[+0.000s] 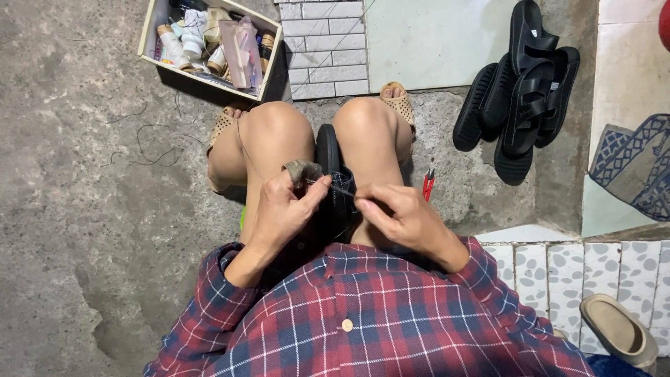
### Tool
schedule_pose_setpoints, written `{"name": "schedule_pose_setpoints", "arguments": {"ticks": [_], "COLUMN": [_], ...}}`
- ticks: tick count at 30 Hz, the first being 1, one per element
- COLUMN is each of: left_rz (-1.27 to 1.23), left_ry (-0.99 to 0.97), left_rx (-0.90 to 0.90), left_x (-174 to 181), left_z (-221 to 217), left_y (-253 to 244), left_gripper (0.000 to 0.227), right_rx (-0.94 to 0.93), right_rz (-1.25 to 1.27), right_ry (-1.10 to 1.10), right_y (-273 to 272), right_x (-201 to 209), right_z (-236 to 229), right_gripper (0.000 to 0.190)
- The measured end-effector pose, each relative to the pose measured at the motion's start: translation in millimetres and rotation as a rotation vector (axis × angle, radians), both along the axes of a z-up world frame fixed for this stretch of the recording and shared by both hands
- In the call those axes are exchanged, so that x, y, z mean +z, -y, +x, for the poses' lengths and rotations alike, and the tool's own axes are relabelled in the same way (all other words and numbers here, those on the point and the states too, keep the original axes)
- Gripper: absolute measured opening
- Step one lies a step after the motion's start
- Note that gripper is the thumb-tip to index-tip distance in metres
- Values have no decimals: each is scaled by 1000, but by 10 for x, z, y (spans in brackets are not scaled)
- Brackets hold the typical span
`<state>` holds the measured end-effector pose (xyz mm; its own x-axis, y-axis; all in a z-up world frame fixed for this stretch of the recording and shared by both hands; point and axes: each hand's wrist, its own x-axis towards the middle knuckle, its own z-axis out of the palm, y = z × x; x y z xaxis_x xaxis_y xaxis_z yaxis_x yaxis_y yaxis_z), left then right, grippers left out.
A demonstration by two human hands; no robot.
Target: Hand-stitching the sole of a black sandal using a needle and thread to repair or assemble it.
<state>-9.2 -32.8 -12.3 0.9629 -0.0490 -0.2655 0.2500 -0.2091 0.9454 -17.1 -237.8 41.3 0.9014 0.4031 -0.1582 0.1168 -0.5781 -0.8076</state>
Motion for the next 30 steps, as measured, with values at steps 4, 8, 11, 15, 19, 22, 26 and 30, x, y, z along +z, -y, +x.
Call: {"name": "schedule_pose_setpoints", "arguments": {"ticks": [4,8,11,15,19,22,26,30], "left_rz": [28,291,587,325,-200,-460,-727,-988], "left_ry": [14,-2,-269,-293,-31,75,-164,-254], "left_rx": [10,-212,-435,-514,-327,-230,15,200], "left_x": [225,204,240,527,207,131,-132,-118], "left_z": [55,5,-34,43,17,63,177,453], "left_y": [-66,-234,-396,-418,-413,-336,-146,-13], "left_gripper": [15,43,62,41,25,26,39,36], "right_rx": [-36,-126,-123,-290,-171,-181,-184,-211], "right_rz": [505,1302,911,352,19,-136,-197,-40], "right_ry": [-66,135,306,236,139,121,251,94], "right_y": [254,298,522,-9,-225,-216,-181,-219], "right_x": [188,654,478,285,60,-83,-55,49], "right_z": [-154,-152,-58,-52,6,18,26,103], "right_gripper": [7,14,38,24,39,39,17,13]}}
